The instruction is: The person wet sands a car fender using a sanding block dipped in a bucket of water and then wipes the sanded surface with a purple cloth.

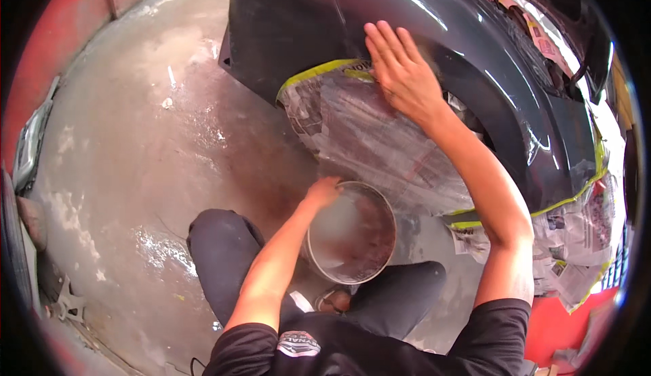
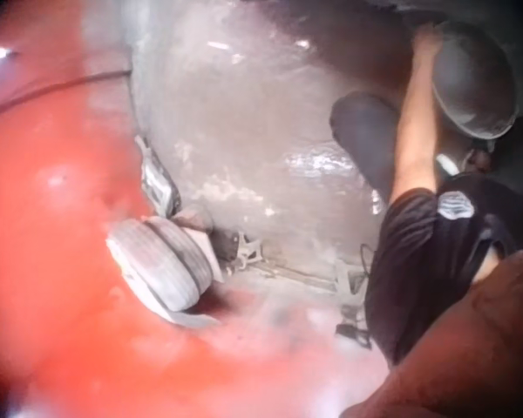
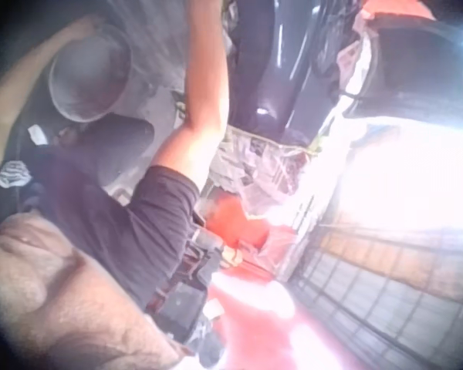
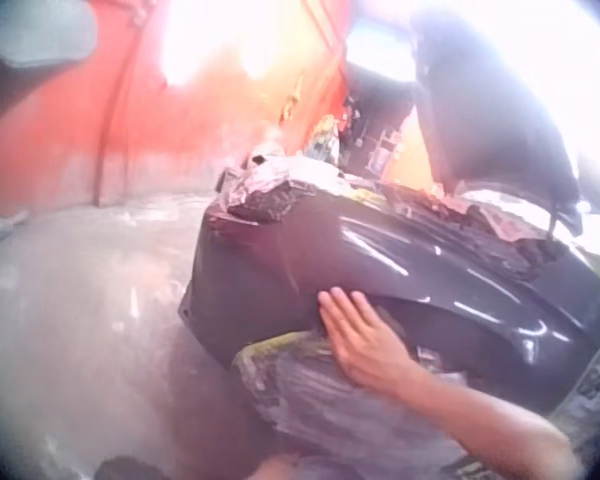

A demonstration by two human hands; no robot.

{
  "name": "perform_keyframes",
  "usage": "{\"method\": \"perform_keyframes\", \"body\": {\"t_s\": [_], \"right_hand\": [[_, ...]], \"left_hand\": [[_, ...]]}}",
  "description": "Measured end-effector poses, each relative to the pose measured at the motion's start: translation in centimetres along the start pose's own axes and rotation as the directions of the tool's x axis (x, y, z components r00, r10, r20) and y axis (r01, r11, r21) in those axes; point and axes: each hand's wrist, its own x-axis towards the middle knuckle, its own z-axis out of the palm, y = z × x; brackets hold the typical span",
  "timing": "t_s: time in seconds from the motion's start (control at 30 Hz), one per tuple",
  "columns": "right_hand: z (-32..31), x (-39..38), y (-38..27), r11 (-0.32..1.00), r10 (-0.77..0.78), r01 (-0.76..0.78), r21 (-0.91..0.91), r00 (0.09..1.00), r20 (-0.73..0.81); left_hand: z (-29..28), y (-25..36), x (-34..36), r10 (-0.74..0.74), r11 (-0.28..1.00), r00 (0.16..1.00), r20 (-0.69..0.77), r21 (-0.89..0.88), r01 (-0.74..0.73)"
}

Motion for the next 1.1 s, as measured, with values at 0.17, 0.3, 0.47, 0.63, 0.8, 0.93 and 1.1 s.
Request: {"method": "perform_keyframes", "body": {"t_s": [0.17, 0.3, 0.47, 0.63, 0.8, 0.93, 1.1], "right_hand": [[-0.2, 0.1, 1.5, 0.988, -0.097, 0.11, 0.11, 0.988, -0.118], [-4.5, -1.0, -0.1, 0.968, -0.1, 0.163, 0.192, 0.948, -0.301], [-0.4, -1.9, 2.7, 0.99, -0.136, 0.136, 0.026, 0.991, -0.009], [0.2, -2.2, 2.3, 0.994, -0.075, 0.08, 0.071, 0.995, -0.068], [-0.1, -4.4, 2.5, 0.997, -0.044, 0.043, 0.07, 0.999, 0.013], [0.9, -0.2, 0.2, 0.998, -0.039, 0.045, 0.055, 0.994, -0.104], [0.9, -2.2, -0.3, 0.998, -0.038, 0.042, 0.04, 0.994, -0.1]], "left_hand": [[0.5, -3.0, 2.0, 0.001, 1.0, 0.998, 0.06, -0.009, 0.0], [-1.3, -0.7, 0.3, -0.021, 1.0, 1.0, -0.024, -0.012, 0.02], [-1.7, 0.8, -0.2, -0.043, 0.997, 0.997, 0.072, -0.068, 0.047], [-1.3, -0.9, 0.6, -0.05, 0.998, 0.999, 0.019, -0.032, 0.05], [-1.3, -0.7, 0.3, -0.053, 0.998, 0.998, 0.032, -0.037, 0.054], [-0.8, -0.4, 0.3, -0.024, 1.0, 0.999, 0.03, -0.015, 0.025], [-1.5, -1.4, 0.2, -0.084, 0.996, 0.996, 0.007, -0.008, 0.084]]}}
